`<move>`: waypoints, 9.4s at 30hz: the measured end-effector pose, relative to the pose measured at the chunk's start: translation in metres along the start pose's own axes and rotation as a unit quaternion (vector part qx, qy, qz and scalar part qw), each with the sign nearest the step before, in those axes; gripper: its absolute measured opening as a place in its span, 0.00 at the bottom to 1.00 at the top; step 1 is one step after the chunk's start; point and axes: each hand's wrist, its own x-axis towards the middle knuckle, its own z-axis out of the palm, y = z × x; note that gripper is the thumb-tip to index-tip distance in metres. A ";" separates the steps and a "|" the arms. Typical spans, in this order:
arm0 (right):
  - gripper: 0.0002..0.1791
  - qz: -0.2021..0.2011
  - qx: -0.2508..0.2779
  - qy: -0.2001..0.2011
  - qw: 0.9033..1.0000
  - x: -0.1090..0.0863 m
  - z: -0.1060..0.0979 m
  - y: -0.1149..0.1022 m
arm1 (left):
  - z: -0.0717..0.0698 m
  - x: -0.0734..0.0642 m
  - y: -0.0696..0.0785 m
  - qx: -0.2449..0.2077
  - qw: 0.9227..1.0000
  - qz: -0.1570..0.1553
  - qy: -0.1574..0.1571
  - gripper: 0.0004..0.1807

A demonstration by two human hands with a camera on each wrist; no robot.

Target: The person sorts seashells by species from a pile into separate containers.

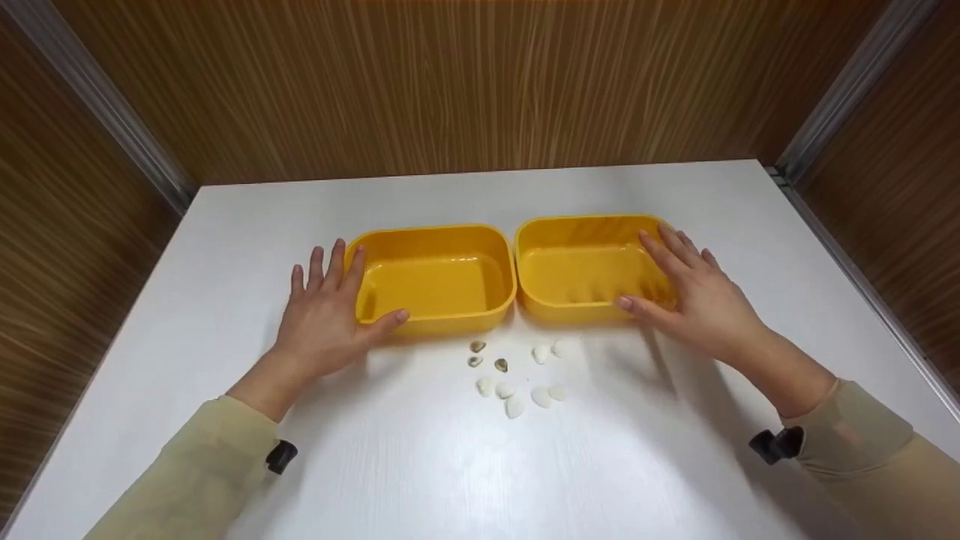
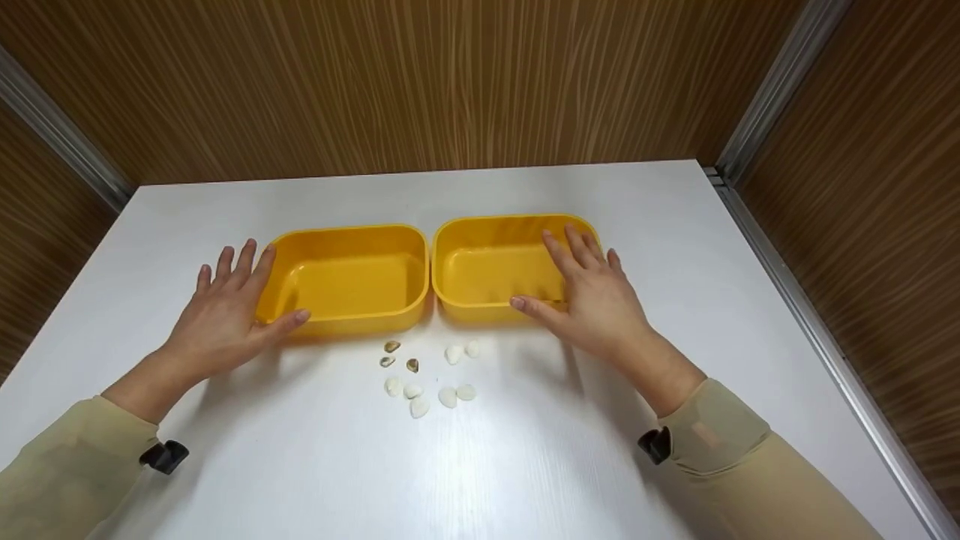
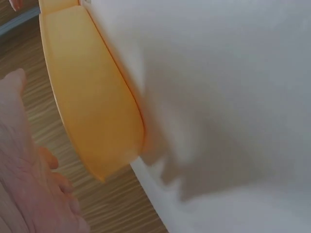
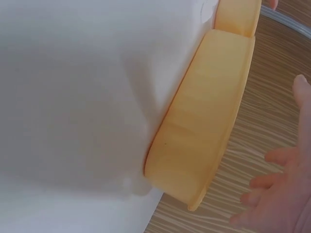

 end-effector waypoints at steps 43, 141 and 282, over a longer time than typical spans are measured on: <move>0.20 -0.103 0.326 -0.158 0.926 -0.021 0.074 -0.025 | 0.023 0.017 -0.036 -0.107 0.993 -0.003 -0.047 0.71; 0.12 -0.232 0.244 -0.065 0.939 0.041 0.038 -0.073 | 0.015 0.020 -0.032 -0.059 0.995 0.009 -0.083 0.68; 0.22 -0.112 0.229 -0.125 0.959 -0.004 0.095 -0.010 | 0.014 0.022 -0.031 -0.042 0.995 0.023 -0.088 0.69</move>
